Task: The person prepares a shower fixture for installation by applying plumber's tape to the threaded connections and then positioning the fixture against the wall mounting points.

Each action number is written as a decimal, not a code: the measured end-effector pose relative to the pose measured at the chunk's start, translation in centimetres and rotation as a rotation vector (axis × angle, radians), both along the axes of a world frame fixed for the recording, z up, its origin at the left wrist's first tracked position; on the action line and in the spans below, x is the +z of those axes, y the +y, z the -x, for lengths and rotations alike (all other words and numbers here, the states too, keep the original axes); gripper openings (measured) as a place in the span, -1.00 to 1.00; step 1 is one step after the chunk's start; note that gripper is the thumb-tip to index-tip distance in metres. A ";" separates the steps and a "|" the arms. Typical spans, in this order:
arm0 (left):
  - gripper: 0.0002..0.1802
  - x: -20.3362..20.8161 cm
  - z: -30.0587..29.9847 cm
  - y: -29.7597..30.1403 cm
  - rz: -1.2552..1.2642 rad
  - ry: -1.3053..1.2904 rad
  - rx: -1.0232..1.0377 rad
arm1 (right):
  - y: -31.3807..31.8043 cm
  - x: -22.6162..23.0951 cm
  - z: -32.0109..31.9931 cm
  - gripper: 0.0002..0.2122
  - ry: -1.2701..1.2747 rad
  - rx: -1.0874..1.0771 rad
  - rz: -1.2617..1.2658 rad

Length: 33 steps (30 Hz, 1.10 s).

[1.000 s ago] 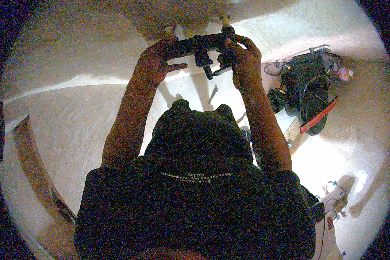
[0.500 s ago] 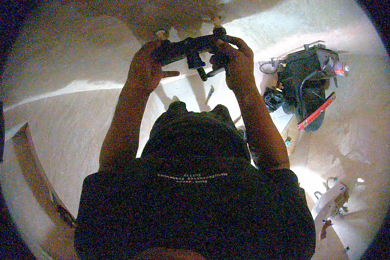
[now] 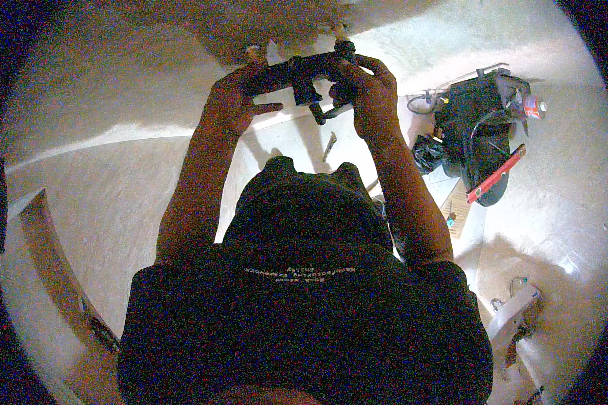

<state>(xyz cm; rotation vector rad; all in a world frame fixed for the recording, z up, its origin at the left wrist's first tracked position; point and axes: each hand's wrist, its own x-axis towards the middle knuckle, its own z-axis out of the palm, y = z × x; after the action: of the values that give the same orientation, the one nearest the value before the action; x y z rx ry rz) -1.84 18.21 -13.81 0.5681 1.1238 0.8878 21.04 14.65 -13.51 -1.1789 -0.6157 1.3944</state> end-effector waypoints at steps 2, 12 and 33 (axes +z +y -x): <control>-0.58 0.7 0.2 -0.2 0.015 -0.005 0.004 | 0.1 0.0 0.1 -0.65 0.029 -0.011 -0.002; -0.58 1.3 -0.3 -0.4 -0.016 -0.016 0.011 | 0.1 -0.3 -0.1 -0.64 0.005 -0.010 -0.004; -0.54 0.4 0.8 -0.3 -0.050 -0.094 -0.047 | -0.1 0.2 0.1 -0.64 -0.006 0.002 0.009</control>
<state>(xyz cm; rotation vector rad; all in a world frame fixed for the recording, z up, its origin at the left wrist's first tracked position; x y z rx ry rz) -2.61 17.88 -13.39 0.5860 1.0018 0.8948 20.96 14.54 -13.35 -1.1906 -0.6155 1.3974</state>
